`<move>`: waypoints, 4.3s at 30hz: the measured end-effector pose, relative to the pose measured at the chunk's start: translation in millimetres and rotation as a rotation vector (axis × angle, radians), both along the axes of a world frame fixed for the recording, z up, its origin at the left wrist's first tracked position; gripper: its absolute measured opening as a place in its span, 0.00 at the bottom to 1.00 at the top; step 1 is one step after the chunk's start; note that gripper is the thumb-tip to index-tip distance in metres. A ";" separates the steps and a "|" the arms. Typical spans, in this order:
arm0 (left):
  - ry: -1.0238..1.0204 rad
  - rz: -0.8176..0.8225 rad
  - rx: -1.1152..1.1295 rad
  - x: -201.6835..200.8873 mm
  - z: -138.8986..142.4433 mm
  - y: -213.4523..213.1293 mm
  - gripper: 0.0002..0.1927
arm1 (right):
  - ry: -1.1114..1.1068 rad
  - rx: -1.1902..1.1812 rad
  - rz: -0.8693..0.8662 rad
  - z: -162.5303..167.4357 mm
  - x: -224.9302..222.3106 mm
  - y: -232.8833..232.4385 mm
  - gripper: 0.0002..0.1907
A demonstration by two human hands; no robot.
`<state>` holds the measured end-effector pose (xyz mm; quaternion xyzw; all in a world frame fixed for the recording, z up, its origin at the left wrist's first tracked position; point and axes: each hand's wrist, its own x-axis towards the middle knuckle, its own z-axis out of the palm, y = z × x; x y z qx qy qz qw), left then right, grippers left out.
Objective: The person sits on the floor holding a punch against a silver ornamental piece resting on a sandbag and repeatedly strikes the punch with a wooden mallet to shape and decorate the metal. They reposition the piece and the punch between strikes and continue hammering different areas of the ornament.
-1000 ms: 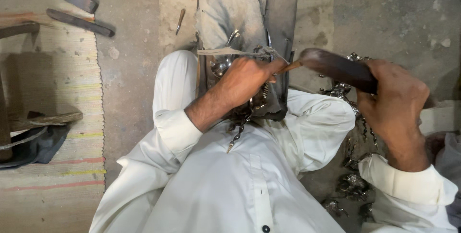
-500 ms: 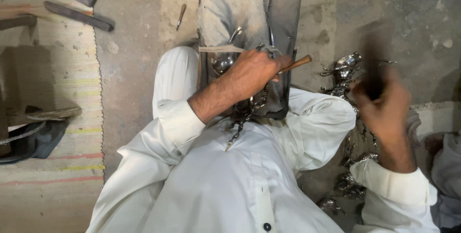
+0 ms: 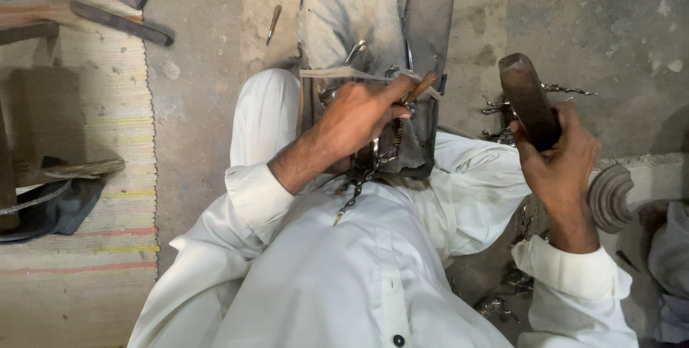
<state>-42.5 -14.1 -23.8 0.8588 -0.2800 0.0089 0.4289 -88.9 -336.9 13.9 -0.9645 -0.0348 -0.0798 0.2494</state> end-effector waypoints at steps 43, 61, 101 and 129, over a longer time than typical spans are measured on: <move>-0.269 0.149 -0.132 -48.8 -56.2 9.0 0.10 | -0.303 -0.661 0.454 93.8 7.3 51.8 0.14; 0.482 0.015 -1.066 -106.5 -67.1 -29.8 0.12 | 0.611 0.917 -0.030 -89.8 -52.5 100.9 0.15; -0.096 0.055 -0.105 -11.3 -11.1 -6.5 0.17 | -0.112 0.181 0.083 -4.1 -11.5 21.3 0.22; -0.195 -0.188 0.253 22.4 10.5 -33.6 0.20 | 0.083 -0.283 0.007 3.4 -22.6 -21.3 0.23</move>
